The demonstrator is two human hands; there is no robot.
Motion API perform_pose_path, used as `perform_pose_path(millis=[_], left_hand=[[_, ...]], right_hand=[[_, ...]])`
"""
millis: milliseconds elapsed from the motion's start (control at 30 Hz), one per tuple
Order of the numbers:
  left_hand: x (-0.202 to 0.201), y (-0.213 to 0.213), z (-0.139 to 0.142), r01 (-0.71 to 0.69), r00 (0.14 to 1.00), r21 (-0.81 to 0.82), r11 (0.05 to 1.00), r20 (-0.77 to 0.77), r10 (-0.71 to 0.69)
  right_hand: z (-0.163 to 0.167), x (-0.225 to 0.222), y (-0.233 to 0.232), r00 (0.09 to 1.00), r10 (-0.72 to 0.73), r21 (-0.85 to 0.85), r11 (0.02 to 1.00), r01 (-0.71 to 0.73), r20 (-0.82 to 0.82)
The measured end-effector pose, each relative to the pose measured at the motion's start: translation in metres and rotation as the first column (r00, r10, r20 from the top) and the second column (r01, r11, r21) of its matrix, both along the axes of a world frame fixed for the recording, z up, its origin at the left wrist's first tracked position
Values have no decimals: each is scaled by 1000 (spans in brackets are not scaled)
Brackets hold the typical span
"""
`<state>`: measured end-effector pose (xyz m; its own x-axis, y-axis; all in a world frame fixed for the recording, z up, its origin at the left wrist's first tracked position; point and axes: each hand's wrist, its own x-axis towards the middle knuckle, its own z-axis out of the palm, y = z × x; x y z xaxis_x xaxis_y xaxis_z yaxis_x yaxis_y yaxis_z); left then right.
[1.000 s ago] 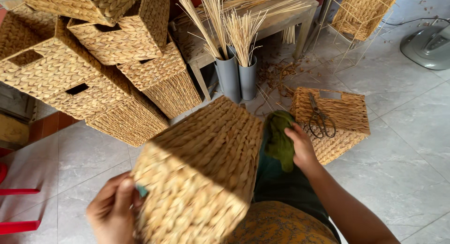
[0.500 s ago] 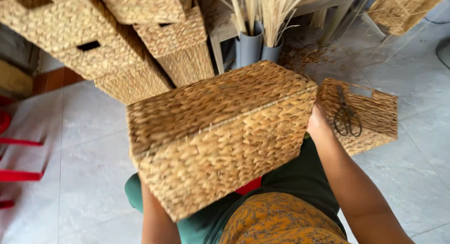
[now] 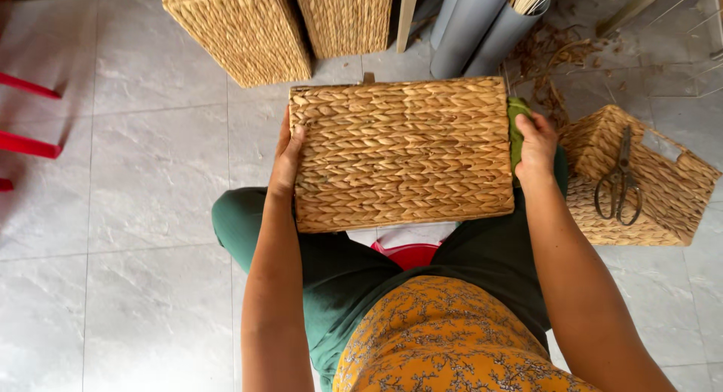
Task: The person sits on the floor with a woven water-hyacinth basket on their lap and wipes its outer surfaces, handles, and interior with a green cloth, turning the basket to reach all sides. They briefly pick up a second smaller basket and set it aside before continuing to wipe.
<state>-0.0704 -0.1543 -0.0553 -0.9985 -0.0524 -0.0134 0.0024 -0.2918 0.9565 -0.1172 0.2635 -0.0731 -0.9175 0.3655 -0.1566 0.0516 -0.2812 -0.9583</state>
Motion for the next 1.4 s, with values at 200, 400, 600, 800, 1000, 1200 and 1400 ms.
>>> perform_pose_path(millis=[200, 400, 600, 800, 1000, 1200, 1400], left_hand=[[-4, -10, -23, 5, 1000, -48, 999, 5, -4], [-19, -17, -46, 4, 999, 77, 997, 53, -8], [-22, -22, -60, -16, 999, 1, 1000, 32, 16], [-27, -22, -61, -42, 996, 6, 999, 85, 41], [-32, -29, -51, -29, 999, -27, 999, 19, 29], [-27, -17, -34, -20, 999, -48, 999, -48, 17], [-43, -10, -15, -156, 981, -275, 949, 65, 180]], right_hand=[[0, 0, -12, 911, -99, 120, 980, 160, -401], [1, 25, -180, 679, 522, 299, 853, -428, -516], [-9, 38, -246, 521, 851, 985, 136, -106, -62], [-27, 7, -160, 606, 791, 996, 76, 45, -87], [-20, 5, -51, 842, 532, 992, 127, 26, -90], [-28, 30, -39, 905, 407, 990, 118, 82, -124], [-12, 48, -28, 882, 440, 974, 211, 81, -169]])
